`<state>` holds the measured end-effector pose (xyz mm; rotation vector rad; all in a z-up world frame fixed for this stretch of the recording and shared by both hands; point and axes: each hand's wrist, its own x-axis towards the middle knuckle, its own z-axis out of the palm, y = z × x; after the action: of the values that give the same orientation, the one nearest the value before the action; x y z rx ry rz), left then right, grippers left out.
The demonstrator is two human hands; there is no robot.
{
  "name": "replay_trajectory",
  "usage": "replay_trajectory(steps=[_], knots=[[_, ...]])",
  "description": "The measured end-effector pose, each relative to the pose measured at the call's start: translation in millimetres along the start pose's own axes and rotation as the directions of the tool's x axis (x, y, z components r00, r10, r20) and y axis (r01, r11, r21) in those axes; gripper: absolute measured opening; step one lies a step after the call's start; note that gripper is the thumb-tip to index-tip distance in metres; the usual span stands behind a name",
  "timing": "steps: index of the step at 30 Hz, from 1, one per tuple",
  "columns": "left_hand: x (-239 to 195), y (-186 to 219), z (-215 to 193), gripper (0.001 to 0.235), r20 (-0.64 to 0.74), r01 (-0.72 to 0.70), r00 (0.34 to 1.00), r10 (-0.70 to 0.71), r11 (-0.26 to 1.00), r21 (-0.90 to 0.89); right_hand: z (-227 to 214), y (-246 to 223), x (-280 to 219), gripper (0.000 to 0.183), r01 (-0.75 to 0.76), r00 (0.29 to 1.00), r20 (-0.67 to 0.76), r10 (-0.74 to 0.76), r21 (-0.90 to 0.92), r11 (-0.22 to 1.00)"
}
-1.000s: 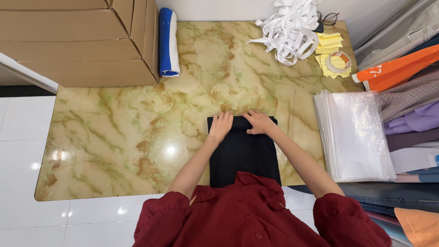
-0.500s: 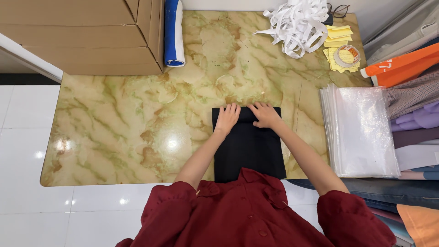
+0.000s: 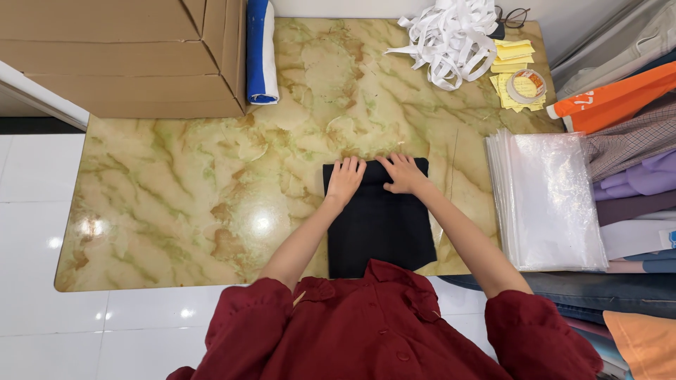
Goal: The person takes a blue and white striped t-shirt from a clothing rack, lays it on a marble-patterned table, and folds it into a compact rectangle. They then take a black t-shirt from the rack and fold it in the same manner on the table.
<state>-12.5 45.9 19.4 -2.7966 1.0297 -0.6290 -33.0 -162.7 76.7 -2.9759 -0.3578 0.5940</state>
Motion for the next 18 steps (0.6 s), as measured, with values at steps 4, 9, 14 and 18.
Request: replay_trajectory(steps=[4,9,14,18], knots=[[-1,7,-26,0.044,0.005,0.036,0.999,-0.036,0.999,0.014,17,8,0,0.079,0.003,0.995,-0.097,-0.015,-0.115,0.993],[-16,4,-63,0.108,0.393,0.546,0.830,-0.396,0.720,-0.427,53,13,5,0.076,-0.165,0.767,-0.625,-0.142,-0.406,0.899],[-27,-16,-58,0.120,0.525,0.773,0.634,-0.568,0.471,-0.425,32,6,0,0.082,-0.090,0.868,-0.497,-0.005,-0.169,0.982],[-26,-22,-18,0.130,0.499,0.753,0.656,-0.566,0.537,-0.380,-30,7,-11,0.062,-0.028,0.989,-0.128,0.076,0.342,0.939]])
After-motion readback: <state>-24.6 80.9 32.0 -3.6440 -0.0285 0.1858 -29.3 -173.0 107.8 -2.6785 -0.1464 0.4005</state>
